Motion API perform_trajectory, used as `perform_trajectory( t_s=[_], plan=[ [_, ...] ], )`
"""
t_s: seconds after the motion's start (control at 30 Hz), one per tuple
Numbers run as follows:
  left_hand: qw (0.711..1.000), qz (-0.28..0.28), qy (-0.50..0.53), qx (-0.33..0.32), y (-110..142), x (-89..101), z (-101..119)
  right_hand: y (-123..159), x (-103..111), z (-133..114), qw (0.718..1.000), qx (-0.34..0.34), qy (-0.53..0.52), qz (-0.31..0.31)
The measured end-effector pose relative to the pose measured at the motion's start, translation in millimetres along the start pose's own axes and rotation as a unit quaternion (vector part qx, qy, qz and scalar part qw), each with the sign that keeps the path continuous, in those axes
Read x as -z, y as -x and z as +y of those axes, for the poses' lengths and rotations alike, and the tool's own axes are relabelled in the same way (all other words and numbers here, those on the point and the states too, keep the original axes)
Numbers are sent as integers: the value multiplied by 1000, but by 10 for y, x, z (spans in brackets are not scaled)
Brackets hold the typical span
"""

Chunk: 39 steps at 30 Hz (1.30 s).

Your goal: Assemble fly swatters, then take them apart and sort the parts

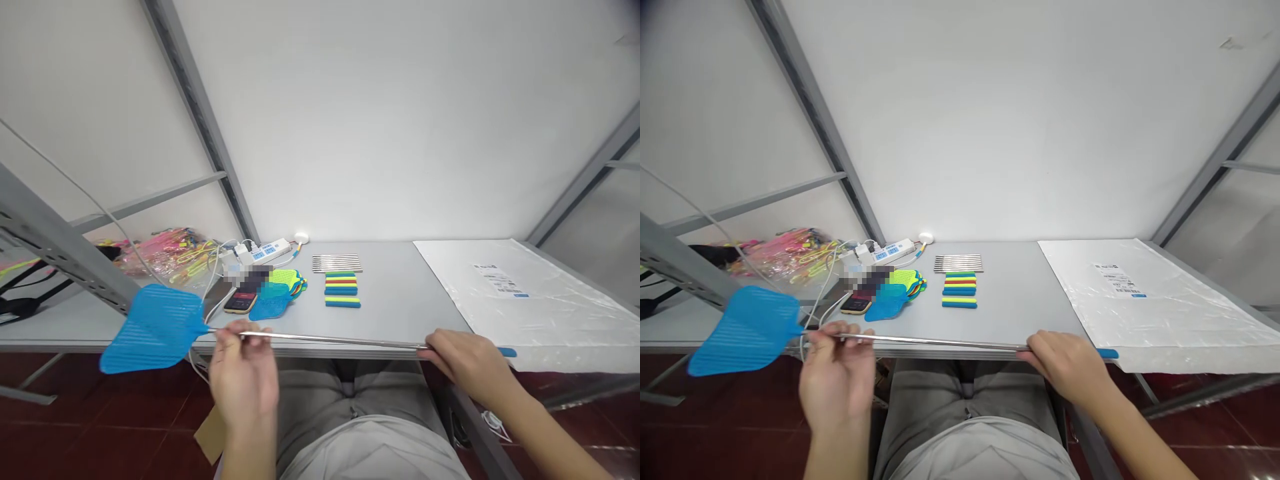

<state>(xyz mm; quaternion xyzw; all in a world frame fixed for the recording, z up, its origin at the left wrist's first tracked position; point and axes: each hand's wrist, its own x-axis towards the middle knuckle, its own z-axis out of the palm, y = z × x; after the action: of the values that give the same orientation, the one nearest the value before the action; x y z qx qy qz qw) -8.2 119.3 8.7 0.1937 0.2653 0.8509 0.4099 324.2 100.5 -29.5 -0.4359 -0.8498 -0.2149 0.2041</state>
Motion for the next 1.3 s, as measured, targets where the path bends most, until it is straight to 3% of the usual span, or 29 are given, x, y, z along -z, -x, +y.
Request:
perform_trajectory(
  t_s=[0.1, 0.2, 0.4, 0.47, 0.57, 0.73, 0.87, 1.03, 1.2, 1.3],
  plan=[
    [1000, 14, 11, -24, -122, 94, 163, 300, -60, 198, 1000, 15, 23, -3],
    [1000, 10, 12, -10, -102, 110, 164, 504, -86, 369, 998, 17, 52, 20],
    [998, 15, -16, 52, 232, -13, -177, 412, 88, 632, 985, -129, 100, 63],
    [997, -5, -32, 72, 344, -46, -275, 288, 169, 572, 982, -144, 95, 81],
    [992, -48, -38, 106, 464, -77, -374, 126, 226, 331, 995, -85, 28, 48],
    [991, -71, -53, 103, 547, -73, -439, 126, 112, 87, 998, -64, -9, 27],
    [995, -51, -63, 52, 530, -53, -346, 192, 2, 91, 999, -23, 10, 41],
    [998, -35, -56, 2, 421, -61, -121, 37, 80, -18, 998, 20, 18, 65],
    [999, 25, -21, -33, 193, -11, 26, 39, 148, 32, 997, -49, 9, 54],
    [997, 45, -41, -37, 187, -9, -57, 111, 144, 38, 997, -67, -2, 44]
  ],
)
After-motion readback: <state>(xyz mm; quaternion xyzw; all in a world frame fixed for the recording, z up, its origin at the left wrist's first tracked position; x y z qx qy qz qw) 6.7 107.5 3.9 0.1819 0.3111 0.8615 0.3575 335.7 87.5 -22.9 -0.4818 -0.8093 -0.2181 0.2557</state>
